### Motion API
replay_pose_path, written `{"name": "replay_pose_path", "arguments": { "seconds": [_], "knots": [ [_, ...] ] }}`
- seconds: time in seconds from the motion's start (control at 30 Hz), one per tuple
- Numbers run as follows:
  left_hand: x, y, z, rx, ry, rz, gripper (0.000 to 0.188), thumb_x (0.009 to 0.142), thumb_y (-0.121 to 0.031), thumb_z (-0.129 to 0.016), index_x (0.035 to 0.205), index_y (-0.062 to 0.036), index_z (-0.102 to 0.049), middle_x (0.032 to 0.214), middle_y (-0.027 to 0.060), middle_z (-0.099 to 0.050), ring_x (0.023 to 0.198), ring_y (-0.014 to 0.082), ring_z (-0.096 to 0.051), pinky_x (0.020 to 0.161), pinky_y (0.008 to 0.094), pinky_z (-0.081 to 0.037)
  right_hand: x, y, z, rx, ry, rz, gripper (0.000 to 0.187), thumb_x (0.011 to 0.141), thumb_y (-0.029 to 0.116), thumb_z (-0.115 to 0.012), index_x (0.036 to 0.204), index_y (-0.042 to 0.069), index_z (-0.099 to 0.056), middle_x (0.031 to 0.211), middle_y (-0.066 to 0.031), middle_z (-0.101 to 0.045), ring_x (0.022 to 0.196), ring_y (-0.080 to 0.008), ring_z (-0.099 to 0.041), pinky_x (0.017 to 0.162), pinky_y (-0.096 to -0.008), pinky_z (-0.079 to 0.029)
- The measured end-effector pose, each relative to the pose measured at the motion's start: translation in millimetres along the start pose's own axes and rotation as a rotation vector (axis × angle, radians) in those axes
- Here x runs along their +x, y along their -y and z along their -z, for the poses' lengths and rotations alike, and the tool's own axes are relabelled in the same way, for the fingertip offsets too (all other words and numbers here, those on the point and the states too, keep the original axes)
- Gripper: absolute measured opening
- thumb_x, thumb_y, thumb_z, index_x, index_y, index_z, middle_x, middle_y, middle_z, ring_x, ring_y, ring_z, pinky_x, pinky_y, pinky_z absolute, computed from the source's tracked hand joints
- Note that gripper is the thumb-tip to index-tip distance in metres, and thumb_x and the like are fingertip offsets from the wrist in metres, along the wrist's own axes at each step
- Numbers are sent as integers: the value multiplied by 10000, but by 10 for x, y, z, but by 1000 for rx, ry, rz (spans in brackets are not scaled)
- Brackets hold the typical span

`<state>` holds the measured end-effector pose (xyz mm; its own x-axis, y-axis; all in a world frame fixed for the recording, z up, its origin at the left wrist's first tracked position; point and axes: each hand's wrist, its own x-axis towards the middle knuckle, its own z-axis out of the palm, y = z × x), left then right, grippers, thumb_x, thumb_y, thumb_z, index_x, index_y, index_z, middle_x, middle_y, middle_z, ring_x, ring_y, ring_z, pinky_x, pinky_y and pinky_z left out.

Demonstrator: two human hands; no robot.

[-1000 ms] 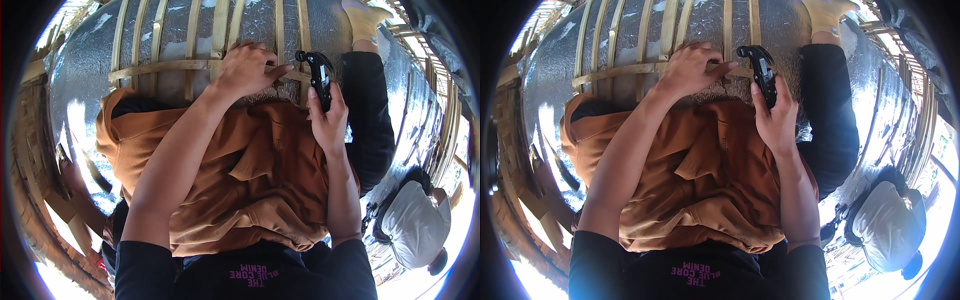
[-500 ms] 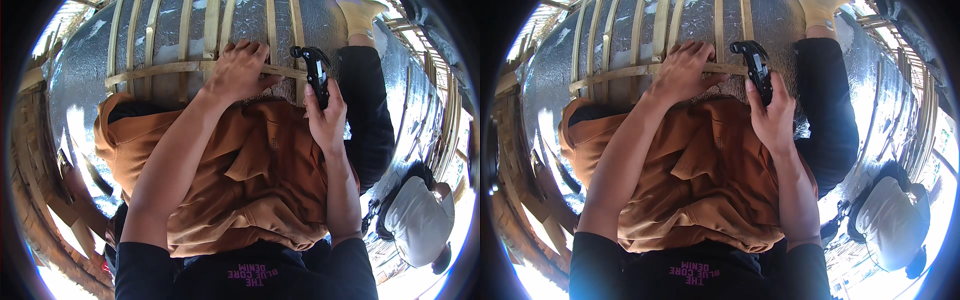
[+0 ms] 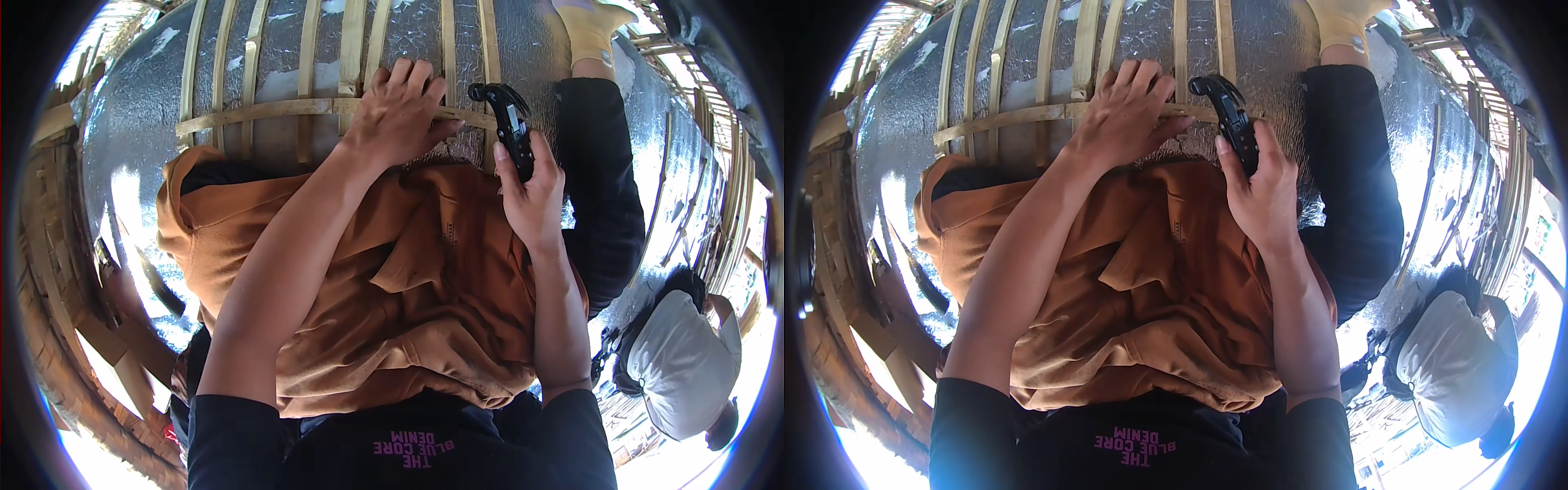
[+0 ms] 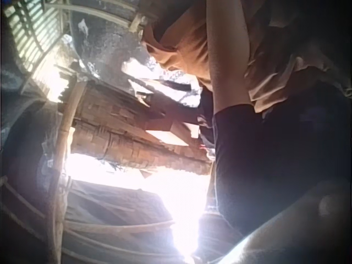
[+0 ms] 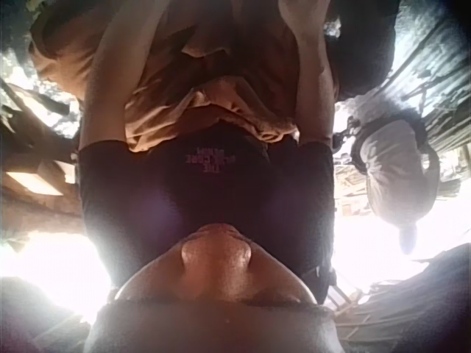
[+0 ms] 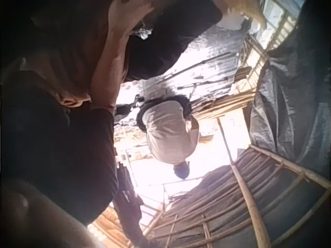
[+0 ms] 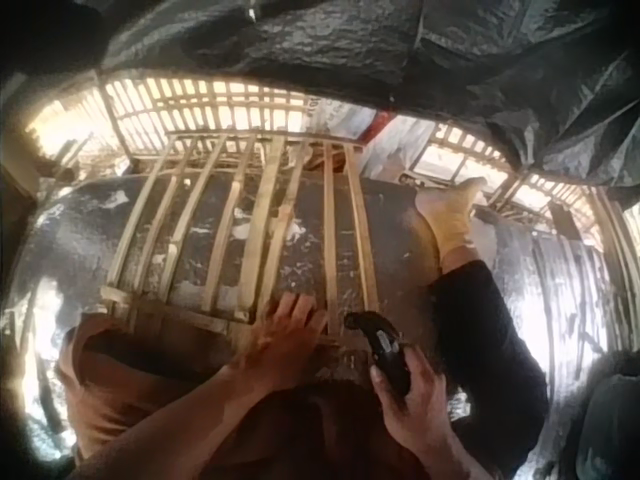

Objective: The person assembles a wooden bamboo grid by hammering small pieces of wood into the slats while holding the structure on their lap.

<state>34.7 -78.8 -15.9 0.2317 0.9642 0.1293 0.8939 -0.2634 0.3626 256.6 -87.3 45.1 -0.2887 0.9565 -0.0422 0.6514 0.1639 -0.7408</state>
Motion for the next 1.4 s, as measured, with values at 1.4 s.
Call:
{"name": "replay_pose_path", "arguments": {
  "seconds": [1.4],
  "knots": [
    [23, 16, 0, -30, -79, 66, 488, 853, -544, -776, 956, -78, -677, 1084, 80, -589, 1110, 291, -584, 955, 469, -476, 2, 107, 35, -55, 70, 27, 206, 987, 165, -707, 1028, -2, -594, 824, -183, -704, 752, -395, -729, 630, -425, -533]
  ]
}}
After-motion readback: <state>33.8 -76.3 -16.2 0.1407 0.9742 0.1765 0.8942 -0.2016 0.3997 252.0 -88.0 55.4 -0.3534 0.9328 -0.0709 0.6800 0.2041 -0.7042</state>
